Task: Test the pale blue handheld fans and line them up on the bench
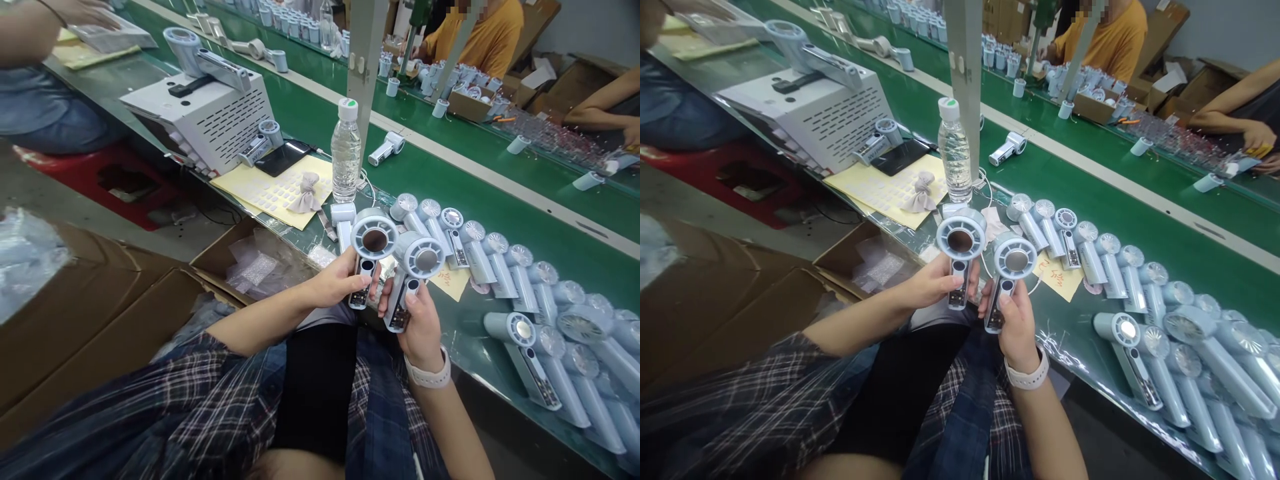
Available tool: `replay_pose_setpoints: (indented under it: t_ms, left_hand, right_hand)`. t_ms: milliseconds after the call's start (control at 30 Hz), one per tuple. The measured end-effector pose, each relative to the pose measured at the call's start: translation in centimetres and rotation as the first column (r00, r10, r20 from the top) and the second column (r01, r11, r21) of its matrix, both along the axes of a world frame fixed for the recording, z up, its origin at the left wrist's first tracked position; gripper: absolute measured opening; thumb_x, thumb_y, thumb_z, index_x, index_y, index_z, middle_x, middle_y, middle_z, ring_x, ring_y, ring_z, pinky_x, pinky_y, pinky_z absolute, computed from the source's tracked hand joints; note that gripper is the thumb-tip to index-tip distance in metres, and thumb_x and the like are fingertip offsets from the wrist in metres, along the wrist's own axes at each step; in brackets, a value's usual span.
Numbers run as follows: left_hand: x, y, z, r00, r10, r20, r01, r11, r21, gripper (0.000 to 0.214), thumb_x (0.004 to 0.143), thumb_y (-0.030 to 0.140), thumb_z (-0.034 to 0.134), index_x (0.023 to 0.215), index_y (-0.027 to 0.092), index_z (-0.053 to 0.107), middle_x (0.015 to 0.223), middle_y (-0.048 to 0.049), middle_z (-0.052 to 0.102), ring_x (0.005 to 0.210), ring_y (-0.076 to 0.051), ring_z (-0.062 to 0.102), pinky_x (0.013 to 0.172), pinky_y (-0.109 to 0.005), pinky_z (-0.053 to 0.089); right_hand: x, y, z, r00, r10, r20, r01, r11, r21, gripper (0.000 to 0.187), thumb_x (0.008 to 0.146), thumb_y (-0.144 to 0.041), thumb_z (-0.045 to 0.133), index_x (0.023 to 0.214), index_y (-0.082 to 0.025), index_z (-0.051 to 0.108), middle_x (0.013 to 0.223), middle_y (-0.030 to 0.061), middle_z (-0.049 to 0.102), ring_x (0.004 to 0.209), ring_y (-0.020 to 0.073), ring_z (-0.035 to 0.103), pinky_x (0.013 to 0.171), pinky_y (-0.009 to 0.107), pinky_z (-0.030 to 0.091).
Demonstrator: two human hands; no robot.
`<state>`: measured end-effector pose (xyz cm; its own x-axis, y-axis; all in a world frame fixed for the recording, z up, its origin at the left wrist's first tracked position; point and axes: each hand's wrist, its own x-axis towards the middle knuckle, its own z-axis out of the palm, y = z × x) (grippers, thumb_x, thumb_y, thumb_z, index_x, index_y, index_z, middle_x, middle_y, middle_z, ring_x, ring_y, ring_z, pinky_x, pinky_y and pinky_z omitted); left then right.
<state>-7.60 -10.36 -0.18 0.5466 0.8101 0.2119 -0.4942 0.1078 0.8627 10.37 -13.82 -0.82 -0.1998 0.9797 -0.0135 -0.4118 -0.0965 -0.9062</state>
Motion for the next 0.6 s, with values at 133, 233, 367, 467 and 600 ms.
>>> replay_pose_setpoints:
  t_ms: [133, 233, 367, 467, 600]
  left_hand:
    - [-0.3, 0.1, -0.8, 0.989, 0.127, -0.071, -0.124, 0.991, 0.043, 0.04, 0.089, 0.05, 0.072, 0.1, 0.018, 0.051, 0.077, -0.0039, 0.065, 0.071, -0.017, 0.064, 0.064, -0.028, 0.053]
    - [-0.5, 0.2, -1.4, 0.985, 0.15, -0.088, -0.146, 0.988, 0.05, 0.042, 0.089, 0.05, 0.073, 0.105, 0.017, 0.051, 0.082, -0.0057, 0.067, 0.076, -0.019, 0.066, 0.067, -0.028, 0.054]
    - [-0.4, 0.2, -1.3, 0.976, 0.179, -0.123, -0.173, 0.983, 0.055, 0.045, 0.088, 0.052, 0.073, 0.105, 0.017, 0.049, 0.085, -0.0049, 0.066, 0.075, -0.018, 0.065, 0.069, -0.03, 0.053]
    - [-0.3, 0.2, -0.7, 0.961, 0.222, -0.164, -0.216, 0.975, 0.054, 0.041, 0.089, 0.051, 0.072, 0.102, 0.017, 0.051, 0.084, -0.0036, 0.064, 0.073, -0.017, 0.063, 0.072, -0.031, 0.053]
    - [-0.3, 0.0, -0.2, 0.951, 0.224, -0.212, -0.216, 0.975, 0.061, 0.039, 0.089, 0.051, 0.07, 0.098, 0.016, 0.055, 0.082, -0.0031, 0.064, 0.072, -0.016, 0.062, 0.071, -0.03, 0.051]
  right_hand:
    - [0.1, 0.0, 0.1, 0.999, -0.006, -0.054, 0.005, 1.0, -0.025, 0.026, 0.09, -0.045, 0.066, 0.101, -0.021, 0.064, 0.087, 0.0022, 0.067, 0.058, 0.014, 0.061, 0.051, 0.029, 0.053]
    - [0.1, 0.0, 0.2, 0.996, -0.009, -0.084, 0.005, 0.999, -0.042, 0.026, 0.09, -0.043, 0.064, 0.104, -0.021, 0.063, 0.088, 0.0026, 0.067, 0.06, 0.0152, 0.062, 0.054, 0.03, 0.053]
    - [0.0, 0.1, 0.2, 0.997, -0.041, -0.066, 0.038, 0.998, -0.047, 0.024, 0.091, -0.044, 0.062, 0.099, -0.021, 0.062, 0.085, 0.0022, 0.066, 0.06, 0.015, 0.06, 0.054, 0.029, 0.052]
    - [0.1, 0.2, 0.3, 0.996, -0.047, -0.07, 0.043, 0.998, -0.054, 0.024, 0.093, -0.043, 0.061, 0.102, -0.022, 0.063, 0.082, 0.002, 0.065, 0.061, 0.0154, 0.059, 0.055, 0.03, 0.052]
    - [0.4, 0.2, 0.3, 0.996, -0.029, -0.085, 0.025, 0.999, -0.044, 0.024, 0.094, -0.041, 0.06, 0.108, -0.023, 0.064, 0.084, 0.0015, 0.066, 0.063, 0.0155, 0.06, 0.059, 0.03, 0.052]
